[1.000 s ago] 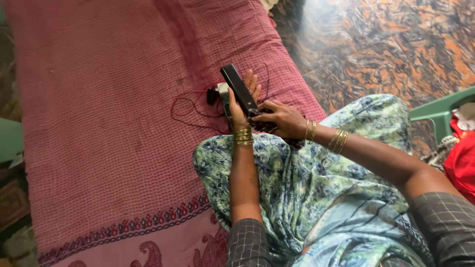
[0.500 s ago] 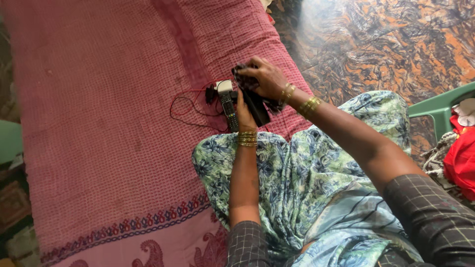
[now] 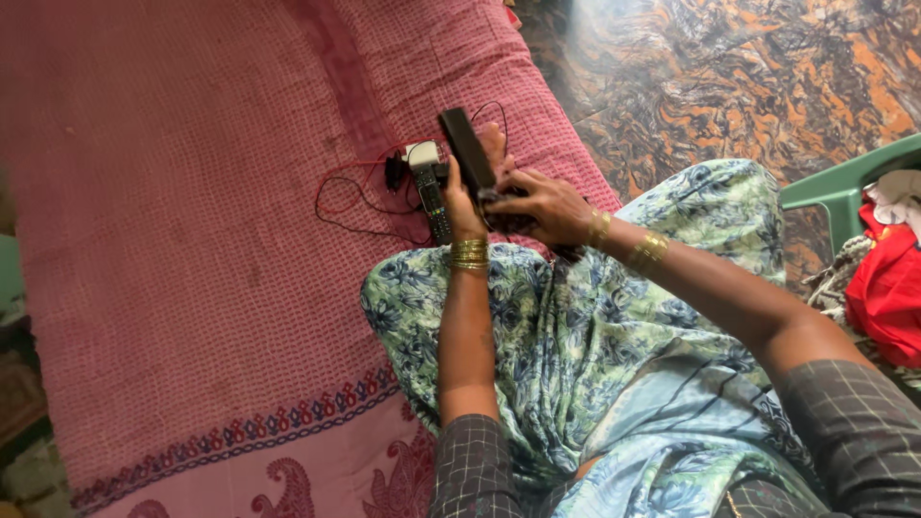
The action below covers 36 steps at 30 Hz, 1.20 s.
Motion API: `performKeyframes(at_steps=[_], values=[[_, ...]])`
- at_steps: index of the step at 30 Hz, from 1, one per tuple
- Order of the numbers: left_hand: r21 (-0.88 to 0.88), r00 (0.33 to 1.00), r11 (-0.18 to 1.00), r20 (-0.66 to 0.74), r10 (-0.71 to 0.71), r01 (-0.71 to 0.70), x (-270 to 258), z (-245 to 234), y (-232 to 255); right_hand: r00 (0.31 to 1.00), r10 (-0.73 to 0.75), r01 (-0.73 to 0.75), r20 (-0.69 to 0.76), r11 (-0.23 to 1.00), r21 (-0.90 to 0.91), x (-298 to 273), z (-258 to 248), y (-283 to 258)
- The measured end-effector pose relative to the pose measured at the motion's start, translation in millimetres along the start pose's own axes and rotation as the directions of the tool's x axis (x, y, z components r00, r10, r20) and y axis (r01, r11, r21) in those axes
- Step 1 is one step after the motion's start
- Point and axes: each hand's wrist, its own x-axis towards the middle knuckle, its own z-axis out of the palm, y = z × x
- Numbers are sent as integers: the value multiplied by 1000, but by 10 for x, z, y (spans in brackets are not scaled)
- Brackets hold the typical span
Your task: The person wipes a remote control with a cloth and organizes various power adapters and cables while sitting on the floor.
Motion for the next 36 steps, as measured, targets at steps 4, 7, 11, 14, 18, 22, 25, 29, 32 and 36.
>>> performKeyframes(at_steps=[4, 7, 11, 14, 18, 22, 25, 29, 32, 36], values=[[344, 822, 932, -495, 282, -112, 24, -329, -189, 987, 118, -137, -105, 971, -198, 373, 72, 258], [375, 872, 917, -393, 292, -138, -97, -206, -148, 972, 166, -198, -166, 961, -194, 704, 164, 549], [133, 941, 990, -327, 84, -43, -93, -61, -90, 969, 191, -215, -159, 966, -147, 869, 185, 781], [155, 904, 987, -413, 112, -52, -45, -61, -116, 972, 177, -199, -157, 970, -137, 829, 207, 674], [98, 926, 994, -366, 88, -56, -21, -63, -75, 972, 227, -231, -51, 971, -66, 461, 189, 319], [-184, 991, 983, 127, 31, -7, 40, 85, 67, 988, 138, -130, -75, 986, 102, 0, 150, -76], [143, 989, 986, -112, 101, -85, 46, 237, 48, 992, 96, -89, -80, 992, 88, -191, 39, -225], [-31, 998, 999, -61, 24, -26, -69, 303, -55, 993, 117, -113, -26, 987, 116, -230, -145, -264], [162, 987, 987, -162, 8, 18, -226, 126, -233, 980, 173, -167, -94, 983, 71, -147, -214, -226], [152, 962, 988, -271, 40, 2, -333, -11, -376, 958, 152, -138, -244, 988, 74, 76, -331, 55]])
